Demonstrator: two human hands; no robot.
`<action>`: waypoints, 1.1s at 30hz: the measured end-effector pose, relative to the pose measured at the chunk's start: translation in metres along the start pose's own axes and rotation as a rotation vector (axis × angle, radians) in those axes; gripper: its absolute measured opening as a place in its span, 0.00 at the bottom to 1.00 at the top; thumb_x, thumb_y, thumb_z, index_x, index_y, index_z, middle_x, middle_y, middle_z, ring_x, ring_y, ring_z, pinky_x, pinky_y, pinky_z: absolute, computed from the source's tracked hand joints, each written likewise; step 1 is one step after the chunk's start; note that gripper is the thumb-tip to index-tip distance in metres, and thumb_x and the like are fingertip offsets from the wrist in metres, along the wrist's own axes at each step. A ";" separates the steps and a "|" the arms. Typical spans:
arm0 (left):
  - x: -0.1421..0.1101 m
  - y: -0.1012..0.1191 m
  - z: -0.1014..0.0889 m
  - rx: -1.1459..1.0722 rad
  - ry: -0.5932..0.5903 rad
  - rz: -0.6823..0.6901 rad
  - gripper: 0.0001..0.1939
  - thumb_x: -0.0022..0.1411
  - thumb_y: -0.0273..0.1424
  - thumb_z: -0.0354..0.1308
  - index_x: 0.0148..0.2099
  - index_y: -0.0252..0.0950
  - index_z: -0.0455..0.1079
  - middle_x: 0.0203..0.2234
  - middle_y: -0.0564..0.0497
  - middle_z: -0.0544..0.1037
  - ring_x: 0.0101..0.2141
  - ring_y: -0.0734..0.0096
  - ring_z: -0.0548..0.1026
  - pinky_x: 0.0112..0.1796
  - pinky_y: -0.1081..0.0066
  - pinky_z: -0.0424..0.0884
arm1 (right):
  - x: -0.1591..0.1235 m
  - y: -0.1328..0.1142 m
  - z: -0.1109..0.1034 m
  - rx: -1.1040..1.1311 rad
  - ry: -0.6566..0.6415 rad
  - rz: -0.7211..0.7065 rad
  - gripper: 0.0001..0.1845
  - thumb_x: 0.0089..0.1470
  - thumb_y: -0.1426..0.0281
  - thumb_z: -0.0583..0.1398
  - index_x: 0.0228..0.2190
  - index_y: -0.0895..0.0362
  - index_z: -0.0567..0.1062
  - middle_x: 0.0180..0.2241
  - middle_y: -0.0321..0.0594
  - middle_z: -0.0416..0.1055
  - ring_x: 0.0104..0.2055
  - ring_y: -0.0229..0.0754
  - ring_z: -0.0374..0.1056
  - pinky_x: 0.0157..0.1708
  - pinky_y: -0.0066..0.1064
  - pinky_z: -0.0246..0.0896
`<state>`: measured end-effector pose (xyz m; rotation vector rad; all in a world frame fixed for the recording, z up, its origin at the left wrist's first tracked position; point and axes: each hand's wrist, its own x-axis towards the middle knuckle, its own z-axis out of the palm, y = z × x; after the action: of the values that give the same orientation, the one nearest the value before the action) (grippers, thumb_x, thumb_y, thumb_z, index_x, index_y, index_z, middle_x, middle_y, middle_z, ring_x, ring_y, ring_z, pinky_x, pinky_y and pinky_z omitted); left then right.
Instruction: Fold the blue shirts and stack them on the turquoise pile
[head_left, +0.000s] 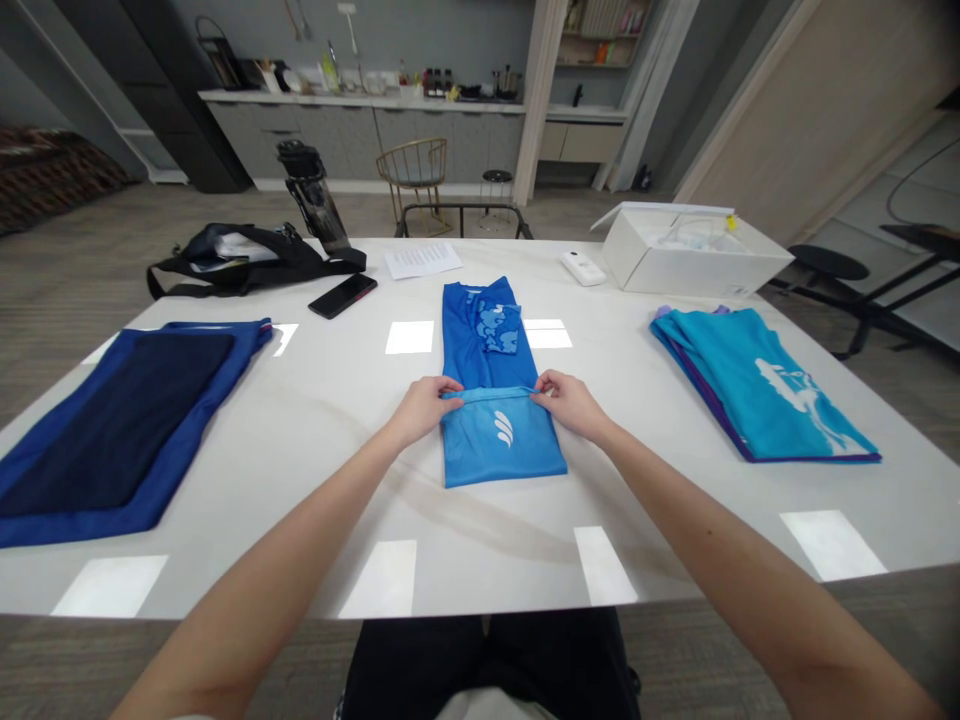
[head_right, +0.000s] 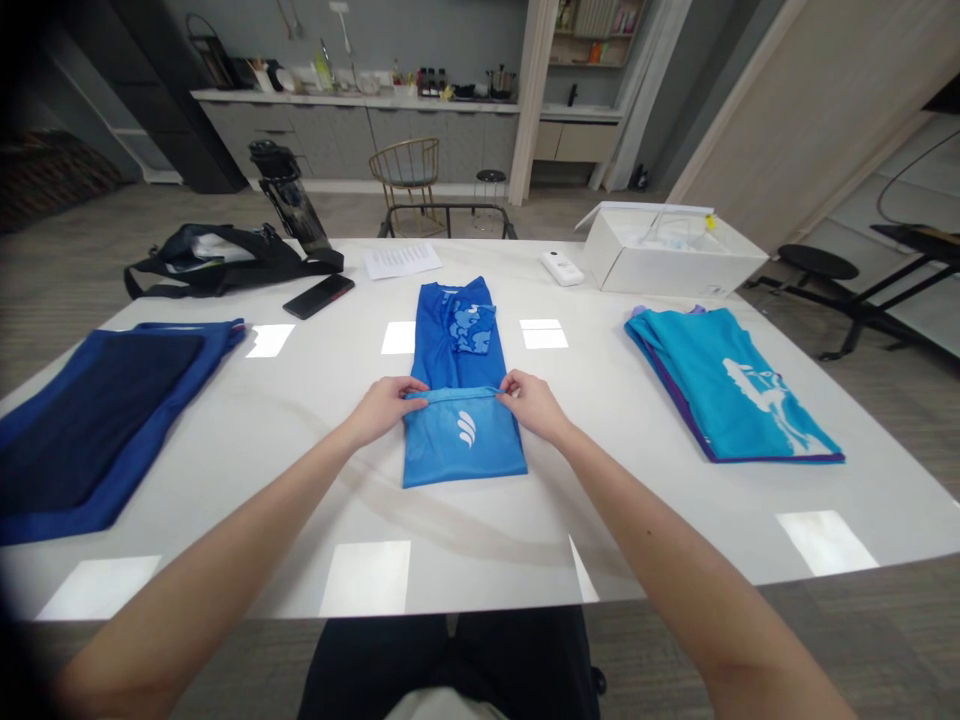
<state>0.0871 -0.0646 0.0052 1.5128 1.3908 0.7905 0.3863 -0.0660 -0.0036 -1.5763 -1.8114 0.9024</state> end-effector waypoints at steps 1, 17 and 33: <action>0.001 0.003 -0.005 0.027 -0.045 0.027 0.10 0.48 0.33 0.69 0.36 0.40 0.82 0.34 0.48 0.83 0.37 0.57 0.78 0.41 0.66 0.71 | -0.001 0.000 0.000 0.054 -0.025 -0.008 0.10 0.51 0.60 0.65 0.32 0.53 0.74 0.29 0.34 0.74 0.29 0.40 0.66 0.33 0.31 0.61; 0.050 0.042 -0.021 -0.015 -0.247 0.098 0.07 0.44 0.29 0.65 0.29 0.39 0.82 0.31 0.50 0.84 0.37 0.54 0.79 0.42 0.66 0.74 | 0.024 0.005 -0.009 0.162 0.012 -0.058 0.13 0.52 0.58 0.65 0.35 0.52 0.72 0.29 0.34 0.72 0.29 0.40 0.66 0.34 0.32 0.61; 0.055 0.045 -0.009 -0.038 -0.441 -0.121 0.14 0.41 0.41 0.76 0.25 0.37 0.79 0.24 0.48 0.81 0.27 0.59 0.77 0.27 0.67 0.72 | 0.021 0.003 -0.004 0.077 0.033 -0.044 0.10 0.54 0.59 0.63 0.34 0.52 0.72 0.30 0.34 0.72 0.29 0.40 0.64 0.34 0.32 0.60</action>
<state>0.1060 -0.0067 0.0437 1.4497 1.1154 0.3749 0.3884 -0.0449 -0.0032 -1.4899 -1.7603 0.9103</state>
